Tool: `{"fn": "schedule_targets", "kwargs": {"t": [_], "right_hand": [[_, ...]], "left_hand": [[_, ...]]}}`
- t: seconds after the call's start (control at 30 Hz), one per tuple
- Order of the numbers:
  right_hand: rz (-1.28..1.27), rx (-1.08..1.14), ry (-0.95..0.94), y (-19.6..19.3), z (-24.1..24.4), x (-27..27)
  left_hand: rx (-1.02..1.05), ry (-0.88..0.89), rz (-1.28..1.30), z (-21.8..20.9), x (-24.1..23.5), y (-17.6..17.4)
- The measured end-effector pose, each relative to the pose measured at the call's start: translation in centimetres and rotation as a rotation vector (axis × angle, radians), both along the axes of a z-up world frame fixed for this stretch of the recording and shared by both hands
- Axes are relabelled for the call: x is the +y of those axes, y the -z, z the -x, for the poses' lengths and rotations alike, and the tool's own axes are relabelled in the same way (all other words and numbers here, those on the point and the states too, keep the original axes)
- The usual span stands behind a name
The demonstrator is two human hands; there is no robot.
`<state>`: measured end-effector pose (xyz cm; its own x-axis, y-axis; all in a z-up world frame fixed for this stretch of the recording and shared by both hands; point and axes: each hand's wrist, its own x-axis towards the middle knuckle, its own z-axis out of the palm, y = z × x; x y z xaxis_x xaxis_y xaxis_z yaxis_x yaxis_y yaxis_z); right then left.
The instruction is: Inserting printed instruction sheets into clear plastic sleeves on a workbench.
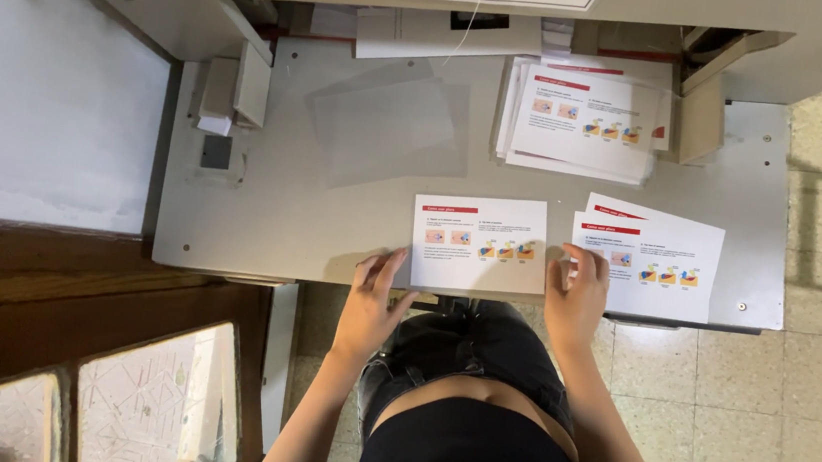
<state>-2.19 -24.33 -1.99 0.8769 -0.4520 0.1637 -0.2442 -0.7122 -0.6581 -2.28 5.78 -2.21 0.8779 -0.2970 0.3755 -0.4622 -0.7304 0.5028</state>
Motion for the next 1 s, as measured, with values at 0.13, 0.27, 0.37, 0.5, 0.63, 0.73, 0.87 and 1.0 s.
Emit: {"fn": "schedule_targets", "kwargs": {"t": [0.13,0.27,0.37,0.5,0.63,0.73,0.87,1.0], "right_hand": [[-0.096,-0.032,-0.035,-1.9,1.9,-0.2],[-0.235,0.079,0.061,-0.3,4.7,-0.8],[-0.696,0.243,0.172,0.5,6.3,-0.5],[-1.034,0.421,0.171,2.8,7.4,-1.0],[-1.248,0.452,0.206,0.8,6.7,-1.0],[-1.296,0.458,0.163,-0.2,6.4,-1.2],[-1.189,0.51,0.084,-2.1,5.7,-1.3],[-0.946,0.655,-0.057,-3.9,5.3,-1.1]], "left_hand": [[0.166,-0.008,0.058,-0.9,-1.5,-1.8],[0.03,0.077,0.002,-4.1,-4.1,-1.2],[-0.063,0.131,-0.082,-7.6,-7.0,-0.6],[-0.082,0.158,-0.201,-9.9,-9.3,1.6],[-0.024,0.199,-0.246,-9.4,-9.4,1.8],[0.026,0.233,-0.231,-8.1,-9.4,1.7],[0.012,0.279,-0.257,-6.4,-9.0,1.2],[0.294,0.253,-0.215,-3.9,-7.2,-4.5]]}}
